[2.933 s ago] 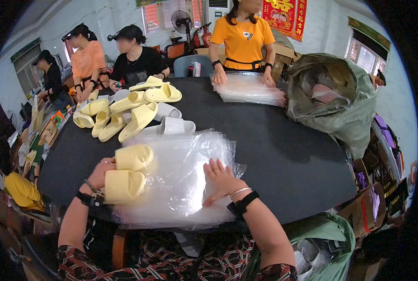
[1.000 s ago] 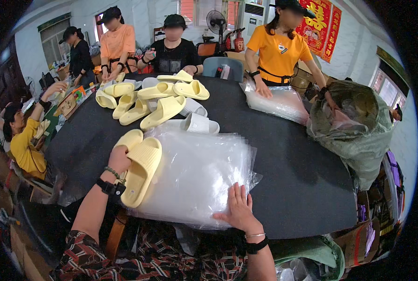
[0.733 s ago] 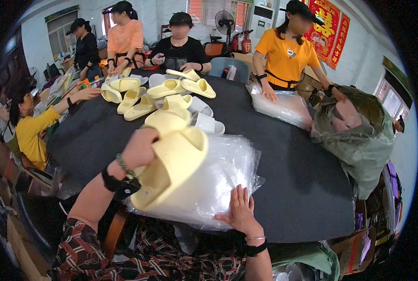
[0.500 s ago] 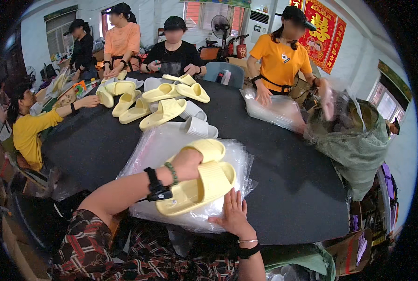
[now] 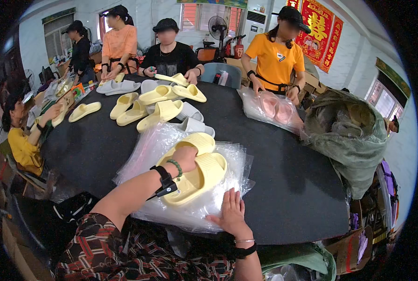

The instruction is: Packaging slippers into plastic bags and placing them in a larger bag.

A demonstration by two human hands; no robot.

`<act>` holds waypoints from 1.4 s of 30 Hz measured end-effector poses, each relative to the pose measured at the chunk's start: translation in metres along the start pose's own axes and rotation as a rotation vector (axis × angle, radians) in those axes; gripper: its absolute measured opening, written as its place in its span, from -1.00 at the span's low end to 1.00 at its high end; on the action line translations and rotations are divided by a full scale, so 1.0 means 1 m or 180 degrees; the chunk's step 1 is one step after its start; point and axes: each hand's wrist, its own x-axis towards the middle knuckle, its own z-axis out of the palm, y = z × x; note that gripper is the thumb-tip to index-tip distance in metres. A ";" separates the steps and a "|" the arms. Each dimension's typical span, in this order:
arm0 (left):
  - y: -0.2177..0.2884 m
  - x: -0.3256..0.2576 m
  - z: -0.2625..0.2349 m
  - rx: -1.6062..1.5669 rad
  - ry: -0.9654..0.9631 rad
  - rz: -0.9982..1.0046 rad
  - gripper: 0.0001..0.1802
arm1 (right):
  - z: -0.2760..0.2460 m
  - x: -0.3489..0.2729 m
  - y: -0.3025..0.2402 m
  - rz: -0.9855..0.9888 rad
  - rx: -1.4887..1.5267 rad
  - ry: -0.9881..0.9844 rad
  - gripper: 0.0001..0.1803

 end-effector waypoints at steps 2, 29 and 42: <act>-0.009 -0.007 -0.011 0.0104 0.0065 -0.0022 -0.83 | 0.002 -0.001 0.003 0.0022 -0.0007 0.0001 0.35; -0.109 -0.116 -0.053 -0.0712 0.0738 -0.0374 -0.66 | -0.004 0.003 -0.001 0.0134 -0.0014 -0.0312 0.44; -0.108 -0.140 -0.084 -0.1191 0.0711 0.0030 -0.82 | 0.003 -0.007 0.010 -0.0280 -0.0432 0.0129 0.16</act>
